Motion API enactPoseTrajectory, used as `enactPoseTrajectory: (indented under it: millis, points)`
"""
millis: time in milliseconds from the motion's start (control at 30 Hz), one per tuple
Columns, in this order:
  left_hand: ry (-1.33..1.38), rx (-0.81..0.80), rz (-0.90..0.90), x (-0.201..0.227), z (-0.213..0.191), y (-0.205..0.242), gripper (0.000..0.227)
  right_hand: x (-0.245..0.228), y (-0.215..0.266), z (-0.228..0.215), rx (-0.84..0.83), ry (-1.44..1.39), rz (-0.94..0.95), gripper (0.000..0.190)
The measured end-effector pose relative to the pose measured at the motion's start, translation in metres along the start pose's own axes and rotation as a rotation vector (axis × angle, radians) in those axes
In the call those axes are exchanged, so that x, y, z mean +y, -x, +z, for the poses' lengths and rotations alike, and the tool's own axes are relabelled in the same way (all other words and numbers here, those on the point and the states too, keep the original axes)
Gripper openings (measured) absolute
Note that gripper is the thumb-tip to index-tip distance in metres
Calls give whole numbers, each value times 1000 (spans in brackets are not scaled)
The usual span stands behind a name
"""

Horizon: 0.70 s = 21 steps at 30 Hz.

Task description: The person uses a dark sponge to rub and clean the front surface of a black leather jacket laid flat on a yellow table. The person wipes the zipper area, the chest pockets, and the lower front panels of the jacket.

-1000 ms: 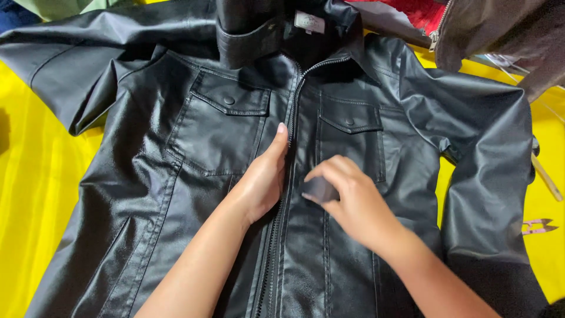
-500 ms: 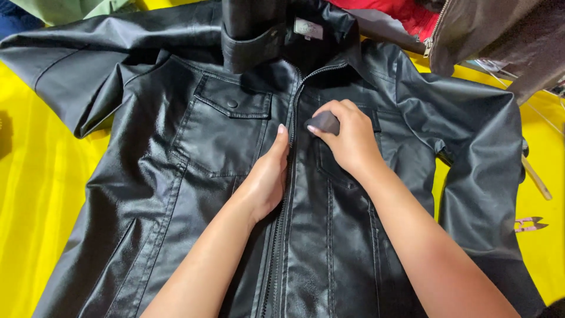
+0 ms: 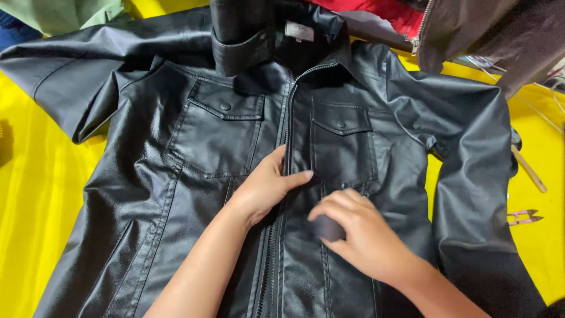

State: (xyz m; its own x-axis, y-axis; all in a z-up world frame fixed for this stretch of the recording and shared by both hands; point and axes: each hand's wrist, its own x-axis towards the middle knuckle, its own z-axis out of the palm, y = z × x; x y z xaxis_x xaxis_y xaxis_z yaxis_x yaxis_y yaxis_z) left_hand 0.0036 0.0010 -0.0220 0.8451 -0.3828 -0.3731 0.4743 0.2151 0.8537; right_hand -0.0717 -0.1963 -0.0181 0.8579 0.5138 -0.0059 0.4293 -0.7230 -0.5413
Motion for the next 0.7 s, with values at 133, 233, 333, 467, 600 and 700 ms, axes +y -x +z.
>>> enactPoseTrajectory:
  millis: [133,233,333,467,600,700]
  points:
    - [-87,30,-17,-3,-2,-5,41,43,6,-9,192,187,60,32]
    - [-173,16,93,-10,-7,-14,50,52,-3,-5,287,276,443,44]
    - [-143,4,87,-9,-5,-14,47,21,-24,6,303,200,322,44]
    - [-131,10,80,-12,-8,-17,51,5,-42,12,342,150,218,41]
    - [-77,-1,93,-11,-7,-15,55,5,-41,4,290,167,204,40]
    - [-89,4,76,-7,-10,-13,50,24,-27,-12,173,233,318,39]
